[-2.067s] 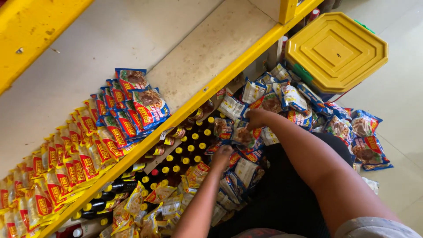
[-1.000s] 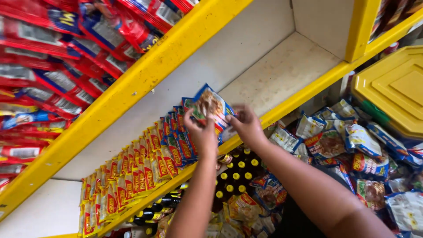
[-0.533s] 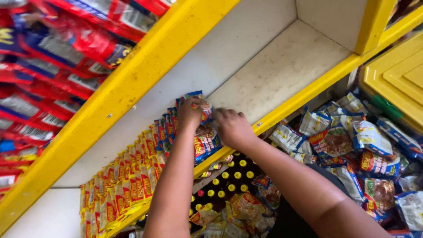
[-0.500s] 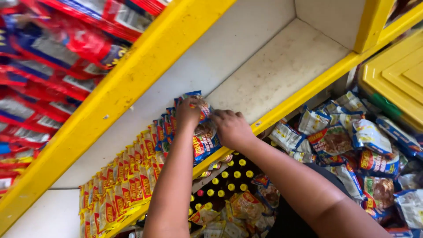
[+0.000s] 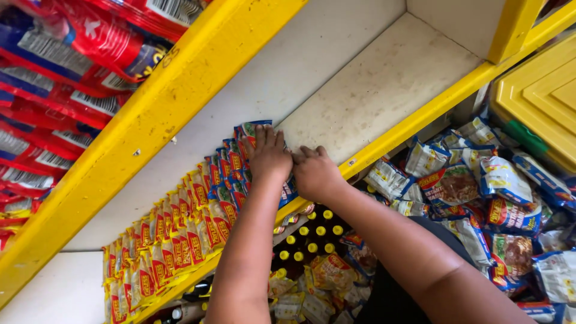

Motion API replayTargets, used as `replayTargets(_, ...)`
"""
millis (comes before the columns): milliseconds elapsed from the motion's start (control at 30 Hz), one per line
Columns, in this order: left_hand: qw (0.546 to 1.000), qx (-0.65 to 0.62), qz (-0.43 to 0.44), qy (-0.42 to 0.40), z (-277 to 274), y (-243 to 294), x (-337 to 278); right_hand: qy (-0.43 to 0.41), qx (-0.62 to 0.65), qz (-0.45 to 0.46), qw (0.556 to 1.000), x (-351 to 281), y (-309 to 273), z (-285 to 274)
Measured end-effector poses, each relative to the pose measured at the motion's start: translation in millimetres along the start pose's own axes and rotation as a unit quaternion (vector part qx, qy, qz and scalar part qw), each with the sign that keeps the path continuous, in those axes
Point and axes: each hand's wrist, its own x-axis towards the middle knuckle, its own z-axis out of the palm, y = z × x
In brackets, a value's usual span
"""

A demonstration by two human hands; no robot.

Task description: Organizing and stocking various instant noodle and seasoning packets on the lower shelves of a grocery store.

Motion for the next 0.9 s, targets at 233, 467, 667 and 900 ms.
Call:
replayTargets(233, 0.998, 0.066, 0.012, -0.019, 25, -9, 1, -0.009, 0.006, -0.010, 1.000, -9, 0, -17)
replayTargets(467, 0.986, 0.082, 0.046, 0.141, 39, 8, -7, 0.111, 0.102, -0.089, 0.985, -52, 46, -23)
replayTargets(667, 0.986, -0.079, 0.025, 0.147, -18, 56, -71, 0.216, 0.168, 0.039, 0.961, -91, 128, -50)
replayTargets(900, 0.952, -0.266, 0.073, 0.135, -18, 130, -147, 0.034, 0.019, 0.418, 0.908, -165, 202, -113)
